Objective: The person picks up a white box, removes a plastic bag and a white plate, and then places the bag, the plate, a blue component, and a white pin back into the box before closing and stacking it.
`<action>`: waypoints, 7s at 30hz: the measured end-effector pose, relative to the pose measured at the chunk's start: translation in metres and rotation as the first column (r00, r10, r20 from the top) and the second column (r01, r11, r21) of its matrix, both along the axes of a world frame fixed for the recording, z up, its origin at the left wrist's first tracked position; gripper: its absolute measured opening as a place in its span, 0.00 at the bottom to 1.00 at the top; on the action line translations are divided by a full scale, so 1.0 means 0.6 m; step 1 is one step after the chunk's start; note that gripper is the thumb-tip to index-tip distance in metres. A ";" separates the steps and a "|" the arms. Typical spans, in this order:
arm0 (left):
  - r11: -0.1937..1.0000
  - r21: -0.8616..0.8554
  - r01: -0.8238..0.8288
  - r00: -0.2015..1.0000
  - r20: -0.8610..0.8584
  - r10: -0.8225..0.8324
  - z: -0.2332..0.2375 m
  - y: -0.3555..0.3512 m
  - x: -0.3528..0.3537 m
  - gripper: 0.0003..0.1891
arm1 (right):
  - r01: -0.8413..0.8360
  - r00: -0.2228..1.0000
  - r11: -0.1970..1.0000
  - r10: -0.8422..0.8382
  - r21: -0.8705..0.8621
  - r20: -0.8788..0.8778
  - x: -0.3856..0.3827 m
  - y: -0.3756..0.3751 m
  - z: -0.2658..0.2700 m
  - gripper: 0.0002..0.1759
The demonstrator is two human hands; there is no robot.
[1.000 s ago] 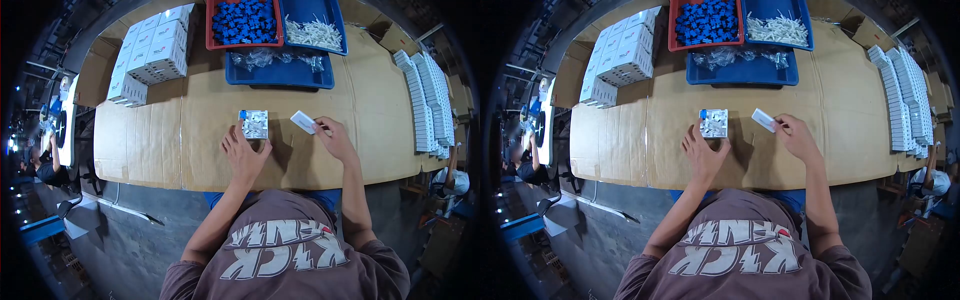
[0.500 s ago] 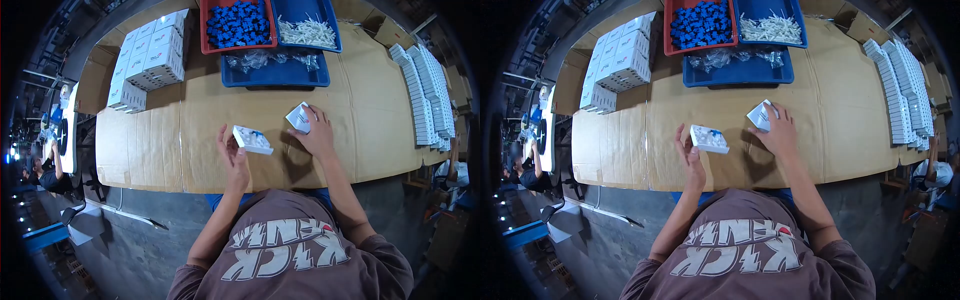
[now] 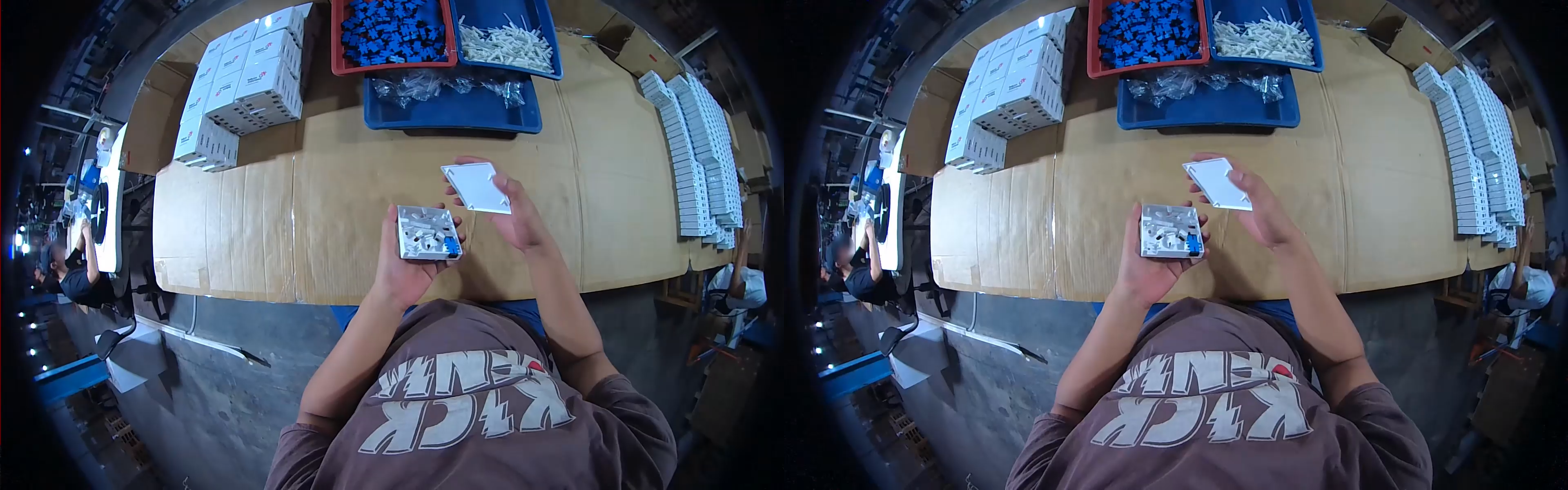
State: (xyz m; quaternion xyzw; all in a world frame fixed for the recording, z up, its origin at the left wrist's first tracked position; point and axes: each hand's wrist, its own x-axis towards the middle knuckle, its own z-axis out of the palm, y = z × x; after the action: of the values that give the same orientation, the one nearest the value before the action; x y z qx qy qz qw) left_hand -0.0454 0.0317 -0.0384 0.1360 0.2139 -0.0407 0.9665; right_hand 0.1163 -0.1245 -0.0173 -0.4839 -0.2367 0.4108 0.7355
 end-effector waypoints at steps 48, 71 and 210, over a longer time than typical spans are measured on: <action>0.996 -0.068 -0.060 0.983 -0.180 0.047 -0.021 -0.028 0.015 0.38 | -0.270 0.913 0.905 0.349 -0.329 0.211 -0.015 0.040 -0.039 0.26; 0.993 -0.117 -0.005 0.968 -0.249 -0.025 -0.027 -0.025 0.024 0.38 | -0.258 0.915 0.844 0.370 -0.470 0.161 -0.014 0.037 -0.032 0.27; 0.028 0.991 -0.129 0.991 0.130 -0.033 0.118 0.023 -0.041 0.19 | 0.114 0.887 0.993 -0.082 -0.043 0.454 -0.081 -0.004 0.077 0.18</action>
State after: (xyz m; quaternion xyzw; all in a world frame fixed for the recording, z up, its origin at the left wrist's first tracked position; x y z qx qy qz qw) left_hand -0.0703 0.0457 0.0326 0.7654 0.1296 0.1603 0.6096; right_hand 0.0678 -0.1270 0.0291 -0.6022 -0.3622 0.2574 0.6633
